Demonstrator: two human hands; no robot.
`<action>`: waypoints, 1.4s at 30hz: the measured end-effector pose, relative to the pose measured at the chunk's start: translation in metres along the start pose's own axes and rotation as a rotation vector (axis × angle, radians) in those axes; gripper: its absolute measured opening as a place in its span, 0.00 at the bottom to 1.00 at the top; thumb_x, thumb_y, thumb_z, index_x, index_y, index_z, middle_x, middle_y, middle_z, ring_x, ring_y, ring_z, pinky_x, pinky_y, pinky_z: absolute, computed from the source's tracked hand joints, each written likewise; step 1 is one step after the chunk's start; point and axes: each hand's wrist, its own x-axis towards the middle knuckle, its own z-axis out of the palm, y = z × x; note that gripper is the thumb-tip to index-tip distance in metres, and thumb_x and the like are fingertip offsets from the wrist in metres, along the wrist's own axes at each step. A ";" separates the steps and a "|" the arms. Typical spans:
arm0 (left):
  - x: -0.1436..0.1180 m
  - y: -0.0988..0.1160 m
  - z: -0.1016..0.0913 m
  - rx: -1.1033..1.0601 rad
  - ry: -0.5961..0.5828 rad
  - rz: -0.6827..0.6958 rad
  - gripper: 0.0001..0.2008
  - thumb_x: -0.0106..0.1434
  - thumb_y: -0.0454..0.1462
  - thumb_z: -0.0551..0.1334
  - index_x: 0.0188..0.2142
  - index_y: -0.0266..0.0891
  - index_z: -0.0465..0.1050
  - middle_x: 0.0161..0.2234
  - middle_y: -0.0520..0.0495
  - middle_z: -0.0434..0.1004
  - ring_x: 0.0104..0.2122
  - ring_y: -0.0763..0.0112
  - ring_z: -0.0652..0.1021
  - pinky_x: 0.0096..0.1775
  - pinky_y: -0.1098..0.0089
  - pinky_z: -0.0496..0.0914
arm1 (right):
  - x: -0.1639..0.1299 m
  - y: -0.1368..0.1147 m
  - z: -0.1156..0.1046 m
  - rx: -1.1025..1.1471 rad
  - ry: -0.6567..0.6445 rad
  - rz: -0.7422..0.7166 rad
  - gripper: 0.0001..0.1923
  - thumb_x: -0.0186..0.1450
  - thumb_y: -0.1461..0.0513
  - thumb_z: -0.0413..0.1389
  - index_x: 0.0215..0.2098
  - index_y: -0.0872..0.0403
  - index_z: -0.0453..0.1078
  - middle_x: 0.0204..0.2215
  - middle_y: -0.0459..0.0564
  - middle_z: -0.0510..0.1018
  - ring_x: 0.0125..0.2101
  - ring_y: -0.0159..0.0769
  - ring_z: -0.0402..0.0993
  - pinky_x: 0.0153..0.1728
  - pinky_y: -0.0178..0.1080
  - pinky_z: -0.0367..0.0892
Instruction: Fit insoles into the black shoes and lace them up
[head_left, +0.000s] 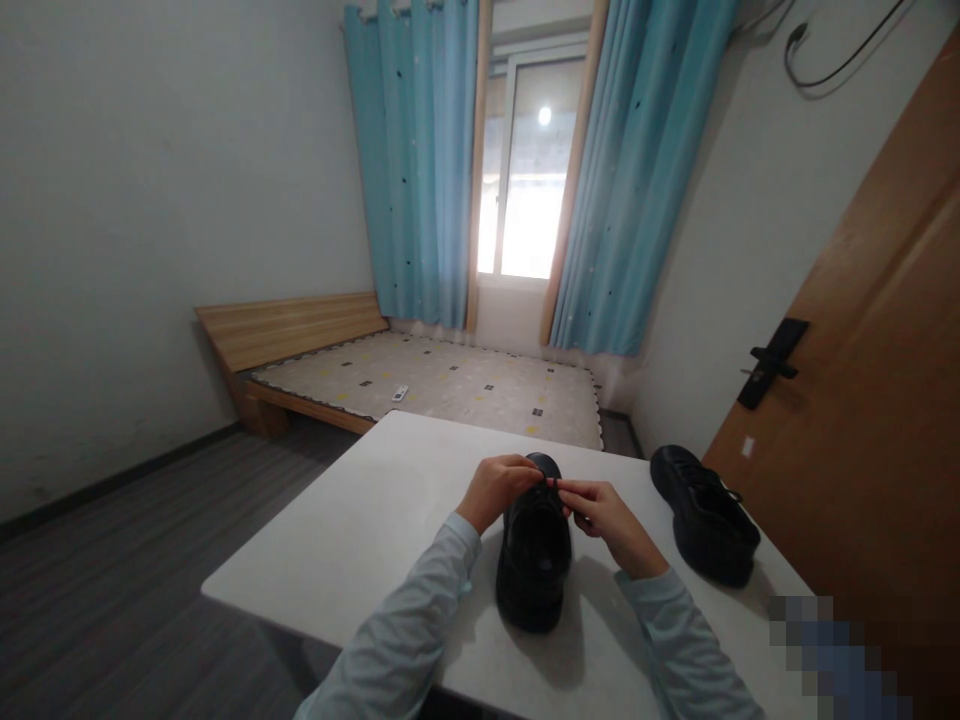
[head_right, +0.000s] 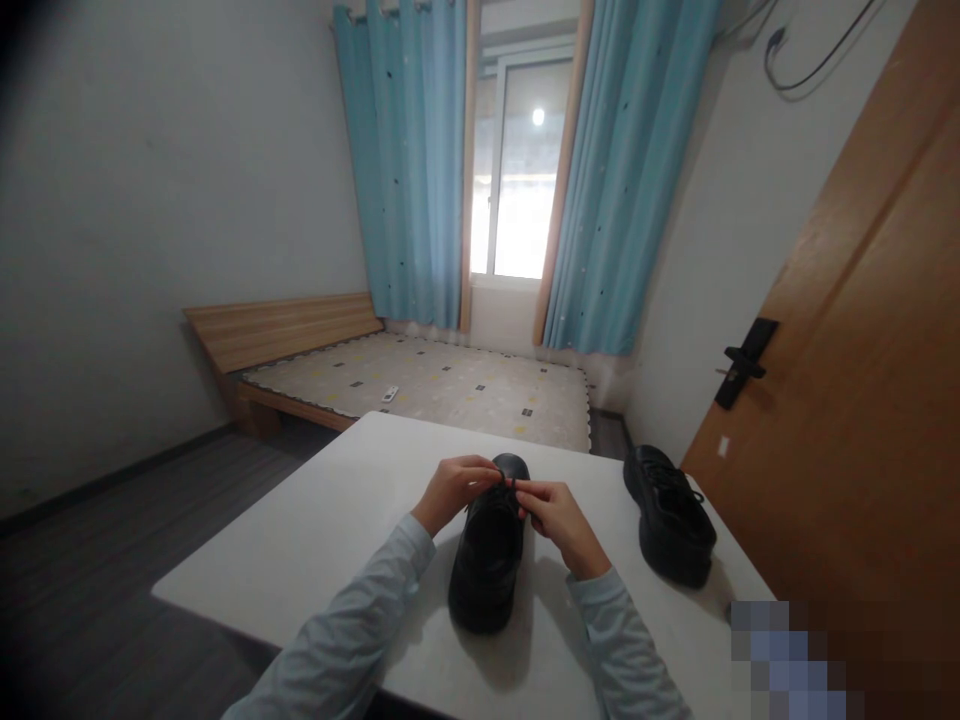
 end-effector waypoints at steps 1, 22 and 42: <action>0.000 0.001 0.001 -0.033 0.008 -0.035 0.07 0.60 0.37 0.60 0.33 0.41 0.78 0.34 0.48 0.79 0.33 0.73 0.78 0.36 0.75 0.71 | 0.001 0.001 0.001 -0.014 0.014 -0.012 0.25 0.50 0.54 0.60 0.42 0.61 0.75 0.15 0.42 0.66 0.12 0.20 0.51 0.14 0.29 0.41; 0.006 0.007 0.009 -0.634 -0.108 -0.632 0.12 0.47 0.39 0.67 0.30 0.31 0.79 0.28 0.44 0.80 0.29 0.68 0.76 0.35 0.70 0.68 | -0.006 -0.001 0.012 -0.621 0.224 -0.346 0.17 0.57 0.61 0.52 0.44 0.53 0.75 0.32 0.52 0.81 0.30 0.42 0.74 0.32 0.40 0.66; 0.008 0.016 0.004 -0.785 -0.113 -0.654 0.10 0.47 0.37 0.66 0.27 0.31 0.75 0.24 0.49 0.73 0.26 0.76 0.71 0.31 0.74 0.63 | -0.002 0.003 0.014 -0.452 0.213 -0.348 0.16 0.59 0.59 0.52 0.39 0.55 0.76 0.38 0.55 0.80 0.35 0.44 0.75 0.36 0.42 0.68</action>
